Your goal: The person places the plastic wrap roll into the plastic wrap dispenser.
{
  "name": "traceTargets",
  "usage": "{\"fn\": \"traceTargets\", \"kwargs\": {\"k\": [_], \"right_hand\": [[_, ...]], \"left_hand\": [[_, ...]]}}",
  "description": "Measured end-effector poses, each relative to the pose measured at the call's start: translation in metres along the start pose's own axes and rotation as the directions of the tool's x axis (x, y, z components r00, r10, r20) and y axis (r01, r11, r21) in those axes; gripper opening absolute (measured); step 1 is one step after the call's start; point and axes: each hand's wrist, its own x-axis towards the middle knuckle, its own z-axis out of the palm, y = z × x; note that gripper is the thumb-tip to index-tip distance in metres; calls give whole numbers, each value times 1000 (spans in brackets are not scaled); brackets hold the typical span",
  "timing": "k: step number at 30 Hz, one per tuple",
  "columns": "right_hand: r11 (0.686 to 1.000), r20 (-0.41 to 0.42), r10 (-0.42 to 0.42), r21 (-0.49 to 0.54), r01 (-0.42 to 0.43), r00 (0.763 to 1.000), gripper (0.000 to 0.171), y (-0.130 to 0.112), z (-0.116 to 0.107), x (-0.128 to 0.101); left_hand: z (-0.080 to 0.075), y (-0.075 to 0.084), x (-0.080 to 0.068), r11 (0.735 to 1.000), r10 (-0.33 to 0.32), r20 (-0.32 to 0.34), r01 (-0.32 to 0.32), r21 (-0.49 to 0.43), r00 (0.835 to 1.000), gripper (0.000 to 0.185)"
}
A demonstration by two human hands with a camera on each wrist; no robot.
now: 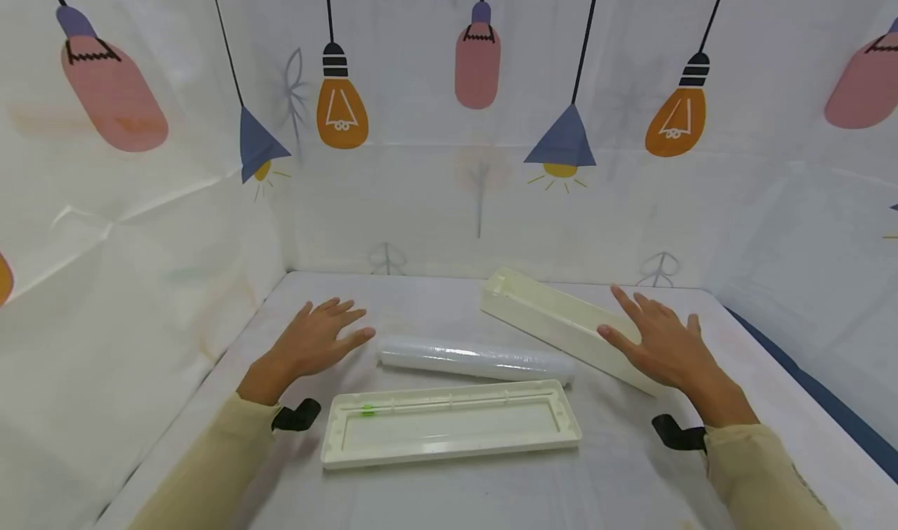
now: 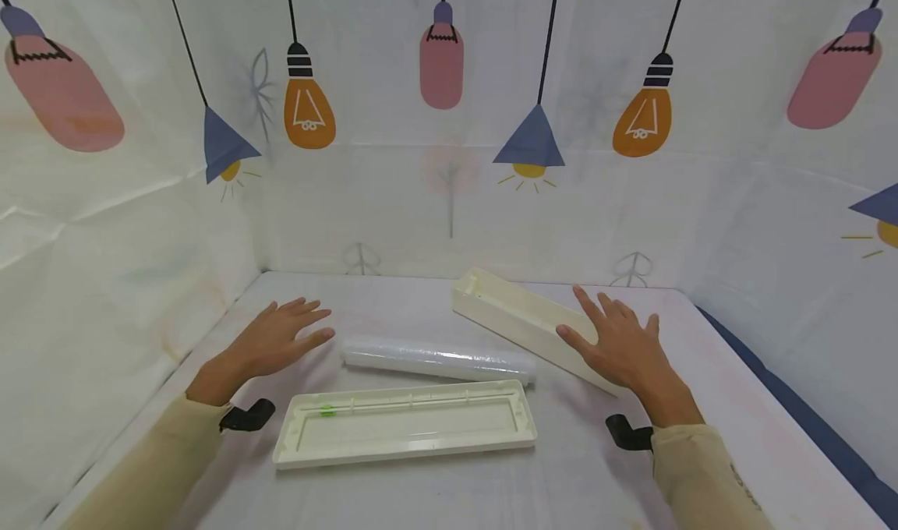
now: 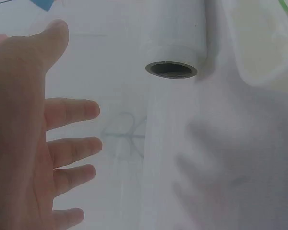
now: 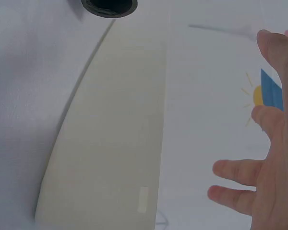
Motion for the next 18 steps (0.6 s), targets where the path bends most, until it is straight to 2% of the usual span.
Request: {"fn": "traceTargets", "kwargs": {"k": [4,7,9,12,15,18], "right_hand": [[999,-28,5,41,-4,1000,82,3,2,-4],[998,-45,14,59,-11,999,82,6,6,-8],[997,-54,32,75,-28,998,82,9,9,-10],[989,-45,74,133,-67,996,81,13,12,-13],[970,-24,111,220,-103,993,79,16,13,-16],[949,-8,147,282,-139,989,78,19,13,-18]], "left_hand": [[3,0,3,1000,25,-31,-25,-14,999,64],[6,1,7,991,12,-15,-14,-135,1000,63],[7,2,11,970,5,0,-5,-245,1000,62],[4,7,18,919,10,13,-4,-393,1000,59],[1,13,23,883,12,23,0,-469,1000,56],[0,18,26,872,19,37,1,-489,999,54]]}}
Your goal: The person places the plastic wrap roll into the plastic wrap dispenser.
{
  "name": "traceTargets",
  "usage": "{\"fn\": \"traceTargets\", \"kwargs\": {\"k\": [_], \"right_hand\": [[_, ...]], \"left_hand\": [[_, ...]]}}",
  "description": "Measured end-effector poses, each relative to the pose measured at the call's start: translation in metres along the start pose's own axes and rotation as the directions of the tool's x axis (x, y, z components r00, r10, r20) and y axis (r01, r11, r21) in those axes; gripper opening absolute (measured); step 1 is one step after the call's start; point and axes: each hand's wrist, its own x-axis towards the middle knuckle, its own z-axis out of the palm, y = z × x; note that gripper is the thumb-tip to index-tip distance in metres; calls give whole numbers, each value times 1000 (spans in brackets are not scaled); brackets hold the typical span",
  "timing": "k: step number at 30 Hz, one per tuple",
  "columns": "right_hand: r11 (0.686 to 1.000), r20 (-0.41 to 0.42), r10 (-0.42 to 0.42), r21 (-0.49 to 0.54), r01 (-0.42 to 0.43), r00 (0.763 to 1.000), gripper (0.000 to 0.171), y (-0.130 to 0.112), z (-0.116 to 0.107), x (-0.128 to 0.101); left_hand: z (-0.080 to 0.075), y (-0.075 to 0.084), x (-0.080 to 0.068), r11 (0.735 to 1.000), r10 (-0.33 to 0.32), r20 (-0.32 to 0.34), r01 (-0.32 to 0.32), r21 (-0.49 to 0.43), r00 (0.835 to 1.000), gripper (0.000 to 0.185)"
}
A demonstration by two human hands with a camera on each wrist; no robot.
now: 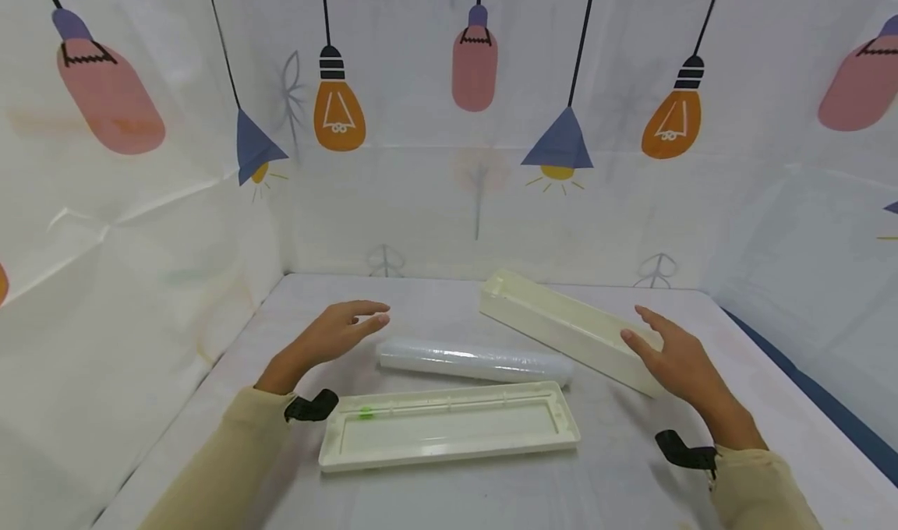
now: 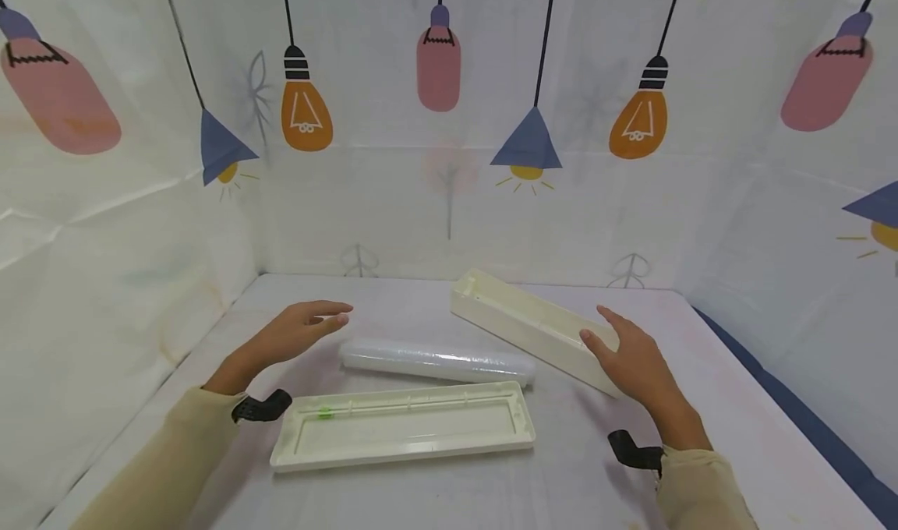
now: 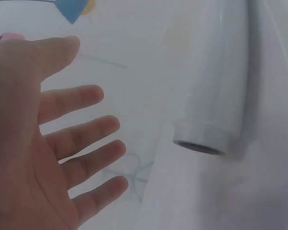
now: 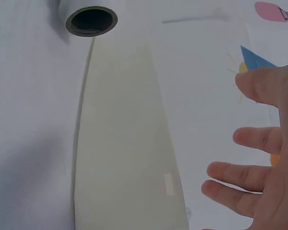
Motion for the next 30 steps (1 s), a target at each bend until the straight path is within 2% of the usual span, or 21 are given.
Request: {"fn": "traceTargets", "kwargs": {"k": [6,13,17,22,27,30], "right_hand": [[997,-61,70,19,-69,996,71,11,1,-7],[987,-127,162,44,-158,979,64,22,12,-15],[984,-162,173,71,-163,971,58,23,19,-18],[983,-192,174,86,-160,966,54,23,25,-17],[962,-150,247,156,-224,957,66,31,21,-15],[922,-98,330,246,-298,939,75,35,20,-13]], "left_hand": [[13,4,18,999,28,30,-26,-41,999,50],[35,11,41,997,39,43,-36,-62,998,44],[46,16,50,996,67,33,-64,-69,997,41],[56,22,64,996,53,31,-51,-72,998,39],[69,27,85,993,10,46,-5,-121,999,42],[78,28,96,985,-30,63,40,-165,998,41]]}}
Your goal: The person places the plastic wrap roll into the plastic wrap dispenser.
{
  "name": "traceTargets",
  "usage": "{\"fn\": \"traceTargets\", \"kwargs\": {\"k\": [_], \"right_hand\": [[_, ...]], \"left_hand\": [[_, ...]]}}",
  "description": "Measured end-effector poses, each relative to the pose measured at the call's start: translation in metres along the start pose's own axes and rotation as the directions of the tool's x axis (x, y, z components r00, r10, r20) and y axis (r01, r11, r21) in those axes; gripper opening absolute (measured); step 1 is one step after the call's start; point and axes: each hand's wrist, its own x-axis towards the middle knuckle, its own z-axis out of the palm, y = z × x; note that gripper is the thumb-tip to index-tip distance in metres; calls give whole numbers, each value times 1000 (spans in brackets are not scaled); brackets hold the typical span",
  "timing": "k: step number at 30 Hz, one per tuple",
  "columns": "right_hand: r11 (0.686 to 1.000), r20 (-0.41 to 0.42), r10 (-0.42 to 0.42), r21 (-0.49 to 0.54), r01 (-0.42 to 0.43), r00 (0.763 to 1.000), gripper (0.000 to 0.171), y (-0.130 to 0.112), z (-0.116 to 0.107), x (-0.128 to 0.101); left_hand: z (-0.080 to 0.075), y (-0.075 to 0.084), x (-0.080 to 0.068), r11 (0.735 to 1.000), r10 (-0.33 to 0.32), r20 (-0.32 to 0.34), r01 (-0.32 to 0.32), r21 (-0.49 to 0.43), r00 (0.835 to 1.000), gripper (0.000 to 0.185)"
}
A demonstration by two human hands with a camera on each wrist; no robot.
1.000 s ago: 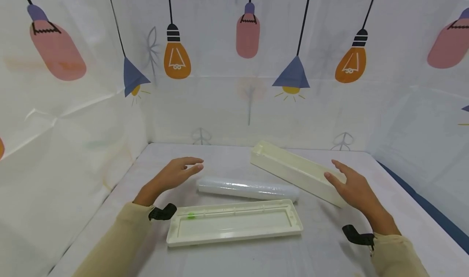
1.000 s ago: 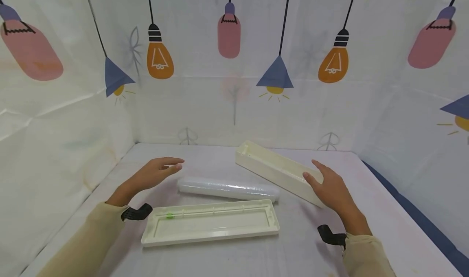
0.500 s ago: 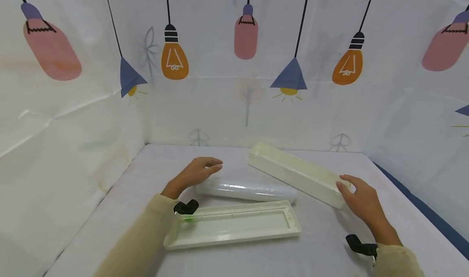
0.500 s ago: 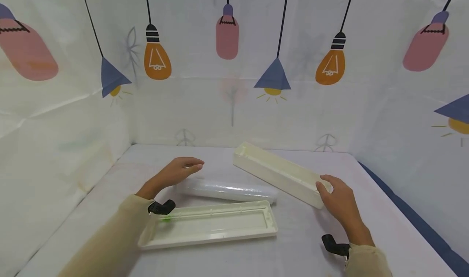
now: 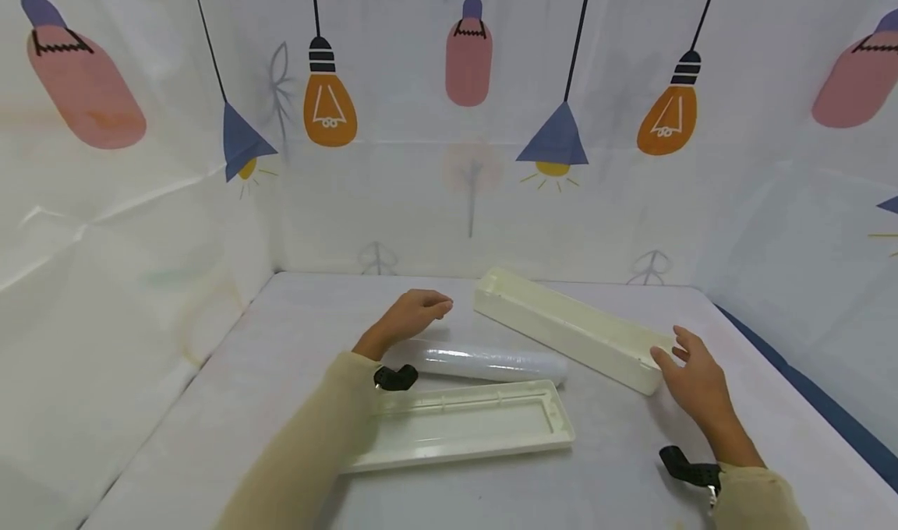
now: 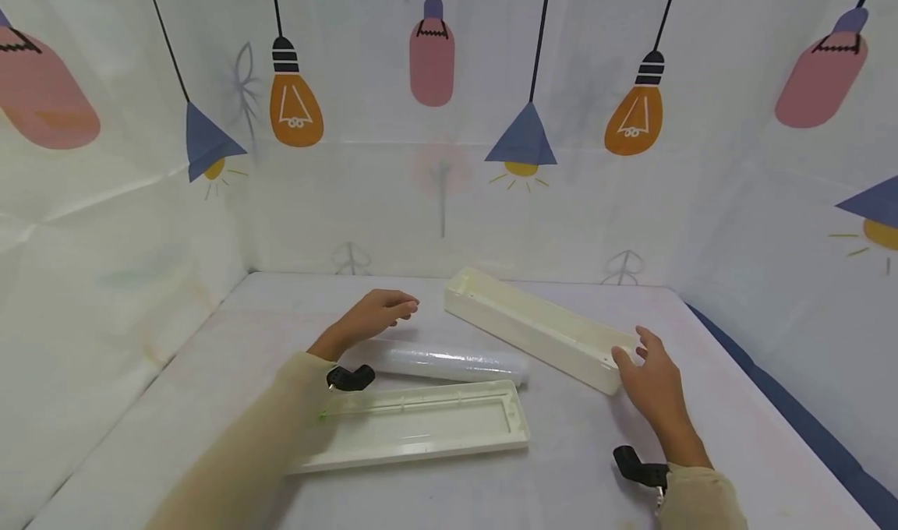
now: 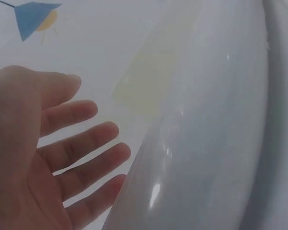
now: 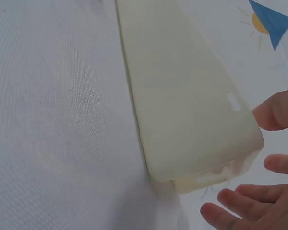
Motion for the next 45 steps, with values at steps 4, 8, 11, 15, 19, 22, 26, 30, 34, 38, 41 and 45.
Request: {"fn": "traceTargets", "kwargs": {"k": [4,8,11,15,19,22,26,30,34,38,41,45], "right_hand": [[993,26,104,53,-105,994,76,-1,-3,0],[987,50,151,52,-153,987,76,-1,-4,0],[986,68,156,54,-160,985,77,-1,-3,1],[984,88,160,68,-166,983,78,0,2,2],[983,109,153,80,-162,982,80,3,13,-1],[987,111,138,71,-146,984,80,5,16,-3],[989,113,133,53,-140,985,80,8,11,-2],[992,117,117,28,-121,986,82,8,1,2],[995,142,87,29,-92,986,84,12,-6,3],[996,203,79,33,-87,976,89,15,-7,0],[996,220,73,35,-82,973,94,13,-8,-1],[996,214,63,43,-74,975,97,12,-10,-2]], "left_hand": [[9,1,13,997,-57,23,58,-56,998,38],[19,5,24,983,-116,51,122,-136,992,36],[24,5,30,960,-162,64,173,-222,985,37],[27,3,36,960,-194,46,199,-198,980,37],[29,0,44,968,-239,-6,237,-83,971,35],[32,2,51,959,-269,-6,268,-95,963,38],[38,8,61,943,-278,31,279,-178,960,45],[44,13,70,935,-278,38,280,-219,960,56],[49,20,78,940,-276,21,274,-204,961,60],[54,17,82,941,-295,26,295,-168,955,49],[56,15,85,944,-300,24,300,-138,954,44],[57,15,89,947,-295,18,295,-128,955,40]]}}
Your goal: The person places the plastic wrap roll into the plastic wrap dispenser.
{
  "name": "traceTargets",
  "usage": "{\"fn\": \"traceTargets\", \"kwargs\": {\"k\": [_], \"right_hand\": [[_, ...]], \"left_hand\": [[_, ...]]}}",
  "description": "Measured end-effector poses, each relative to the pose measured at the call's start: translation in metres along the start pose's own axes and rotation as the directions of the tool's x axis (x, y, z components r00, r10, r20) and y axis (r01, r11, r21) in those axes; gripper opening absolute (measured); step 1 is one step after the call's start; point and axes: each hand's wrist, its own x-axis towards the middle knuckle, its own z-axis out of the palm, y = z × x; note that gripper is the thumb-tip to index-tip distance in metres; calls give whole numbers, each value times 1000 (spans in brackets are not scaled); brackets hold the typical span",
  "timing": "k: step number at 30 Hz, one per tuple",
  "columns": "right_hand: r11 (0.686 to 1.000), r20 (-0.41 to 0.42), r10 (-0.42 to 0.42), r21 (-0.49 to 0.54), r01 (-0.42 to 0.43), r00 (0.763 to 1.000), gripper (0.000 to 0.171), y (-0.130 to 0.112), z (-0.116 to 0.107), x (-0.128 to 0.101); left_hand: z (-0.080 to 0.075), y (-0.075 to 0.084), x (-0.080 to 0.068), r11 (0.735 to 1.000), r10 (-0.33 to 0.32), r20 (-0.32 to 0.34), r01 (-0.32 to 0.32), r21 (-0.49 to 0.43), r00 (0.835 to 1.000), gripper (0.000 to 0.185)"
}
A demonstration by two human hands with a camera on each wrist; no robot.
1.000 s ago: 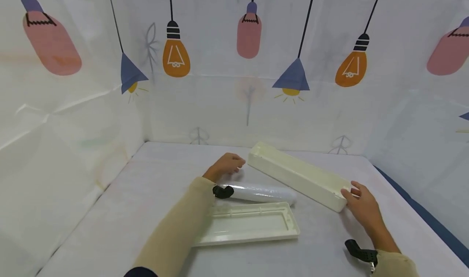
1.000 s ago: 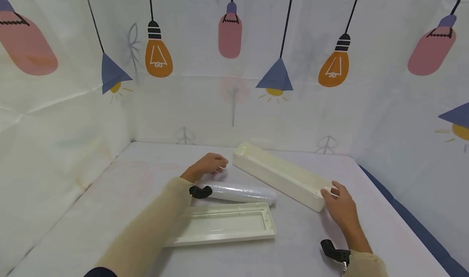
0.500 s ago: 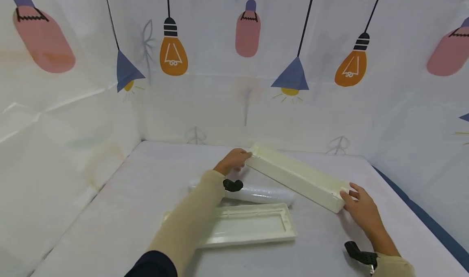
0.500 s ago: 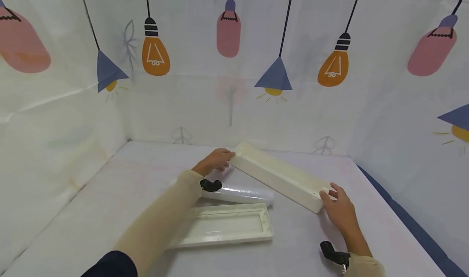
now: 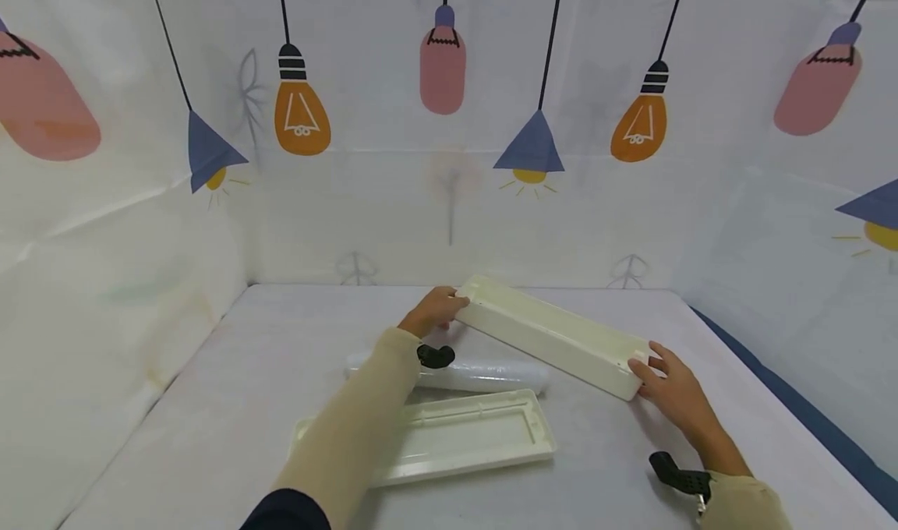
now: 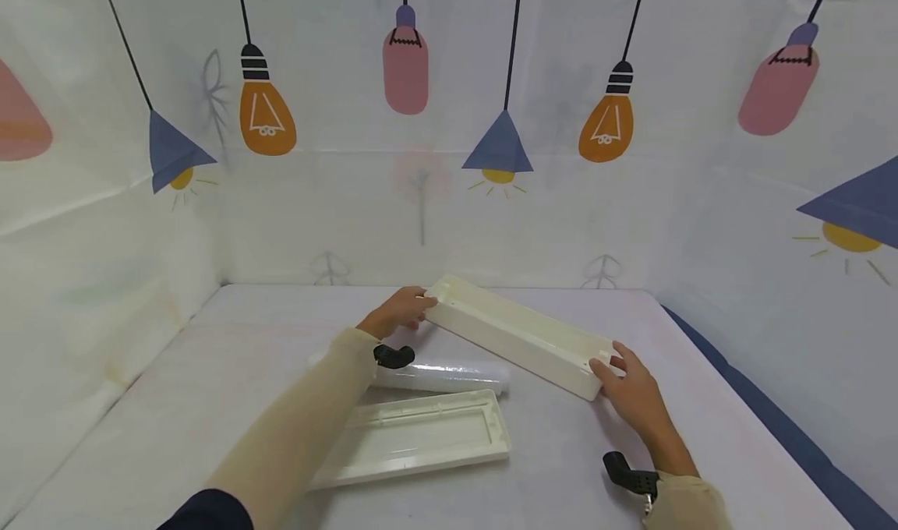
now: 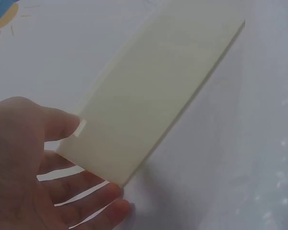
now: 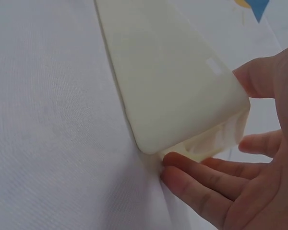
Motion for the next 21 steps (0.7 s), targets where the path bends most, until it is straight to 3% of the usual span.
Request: {"fn": "traceTargets", "kwargs": {"k": [7,16,21], "right_hand": [[1000,-4,1,-9,-1,1000,95,-2,1,0],[1000,-15,-1,25,1,1000,97,-1,7,-3],[1000,-30,-3,25,4,1000,95,-4,5,-2]], "left_hand": [[-5,4,-7,999,36,18,-36,1,999,36],[-12,-1,-19,999,45,99,-42,-30,994,22],[-18,1,-20,992,80,118,-67,-112,990,38]]}}
